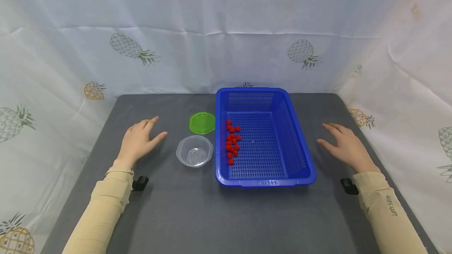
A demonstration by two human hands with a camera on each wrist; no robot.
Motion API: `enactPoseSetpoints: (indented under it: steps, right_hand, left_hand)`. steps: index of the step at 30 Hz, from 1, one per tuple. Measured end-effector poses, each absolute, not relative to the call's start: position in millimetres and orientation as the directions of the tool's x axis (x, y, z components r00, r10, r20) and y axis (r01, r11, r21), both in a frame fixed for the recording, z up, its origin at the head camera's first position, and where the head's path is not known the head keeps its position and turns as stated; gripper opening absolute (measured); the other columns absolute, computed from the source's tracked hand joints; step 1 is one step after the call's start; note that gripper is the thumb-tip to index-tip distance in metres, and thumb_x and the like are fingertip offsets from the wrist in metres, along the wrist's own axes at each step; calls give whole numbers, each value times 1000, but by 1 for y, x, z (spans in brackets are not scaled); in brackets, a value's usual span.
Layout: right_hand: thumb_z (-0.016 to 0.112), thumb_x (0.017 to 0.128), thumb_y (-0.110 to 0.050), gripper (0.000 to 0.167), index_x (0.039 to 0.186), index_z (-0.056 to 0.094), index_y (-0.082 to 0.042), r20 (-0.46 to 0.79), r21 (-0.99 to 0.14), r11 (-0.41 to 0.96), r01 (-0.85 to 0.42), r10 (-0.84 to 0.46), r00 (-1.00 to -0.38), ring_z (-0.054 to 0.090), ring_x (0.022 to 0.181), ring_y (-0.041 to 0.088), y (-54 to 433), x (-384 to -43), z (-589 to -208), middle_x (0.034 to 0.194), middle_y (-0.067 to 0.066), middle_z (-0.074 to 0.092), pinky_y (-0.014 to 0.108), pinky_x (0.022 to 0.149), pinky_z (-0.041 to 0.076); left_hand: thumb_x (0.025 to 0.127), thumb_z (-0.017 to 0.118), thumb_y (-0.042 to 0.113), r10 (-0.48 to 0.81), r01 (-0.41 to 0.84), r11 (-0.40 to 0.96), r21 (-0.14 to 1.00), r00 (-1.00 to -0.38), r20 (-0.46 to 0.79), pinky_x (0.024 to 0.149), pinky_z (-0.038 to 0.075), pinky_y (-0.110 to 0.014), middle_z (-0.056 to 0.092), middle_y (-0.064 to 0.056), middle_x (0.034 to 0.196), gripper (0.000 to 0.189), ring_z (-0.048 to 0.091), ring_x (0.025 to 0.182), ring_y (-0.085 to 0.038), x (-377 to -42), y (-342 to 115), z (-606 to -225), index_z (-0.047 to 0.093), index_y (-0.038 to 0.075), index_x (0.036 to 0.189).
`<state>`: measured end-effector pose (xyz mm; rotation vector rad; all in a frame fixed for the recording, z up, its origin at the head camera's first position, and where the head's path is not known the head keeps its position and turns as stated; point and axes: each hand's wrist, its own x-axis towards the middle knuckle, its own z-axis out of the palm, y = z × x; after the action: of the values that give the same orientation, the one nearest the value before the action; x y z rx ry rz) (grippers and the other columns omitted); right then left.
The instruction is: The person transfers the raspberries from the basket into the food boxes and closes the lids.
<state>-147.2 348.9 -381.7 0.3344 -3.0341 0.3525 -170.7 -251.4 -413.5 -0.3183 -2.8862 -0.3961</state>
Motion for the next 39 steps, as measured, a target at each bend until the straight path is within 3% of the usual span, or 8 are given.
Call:
enactPoseSetpoints:
  steps: [7, 21, 31, 39]
  right_hand:
    - [50, 94, -43, 58, 135, 44, -2, 77, -237, 954, -186, -173, -982, 41, 116, 51, 345, -145, -376, 130, 31, 44, 65, 89, 34]
    - [52, 94, -40, 52, 131, 50, -5, 111, -236, 947, -220, -199, -974, 49, 112, 45, 329, -142, -363, 127, 26, 51, 61, 83, 40]
    - [52, 93, -41, 50, 132, 51, -9, 151, -246, 935, -254, -222, -963, 51, 112, 41, 313, -143, -357, 125, 21, 55, 59, 85, 41]
    - [57, 92, -36, 46, 130, 53, -10, 185, -271, 923, -275, -230, -955, 52, 113, 38, 299, -147, -353, 125, 18, 56, 57, 87, 42]
  left_hand:
    - [90, 51, 51, 183, 234, 938, 254, -961, 207, 93, 38, -59, 53, -23, 126, 64, 50, 115, -41, -169, -250, -411, 49, 4, 133]
    - [90, 53, 50, 175, 228, 932, 281, -964, 201, 79, 46, -55, 57, -20, 121, 57, 59, 101, -40, -164, -248, -411, 56, 6, 125]
    - [90, 48, 56, 207, 238, 892, 385, -971, 120, 89, 43, -56, 51, -16, 133, 64, 52, 117, -37, -161, -246, -418, 48, 9, 133]
    - [89, 53, 52, 217, 240, 837, 491, -971, 104, 87, 45, -53, 50, -12, 133, 64, 55, 114, -32, -156, -241, -424, 42, 13, 138]
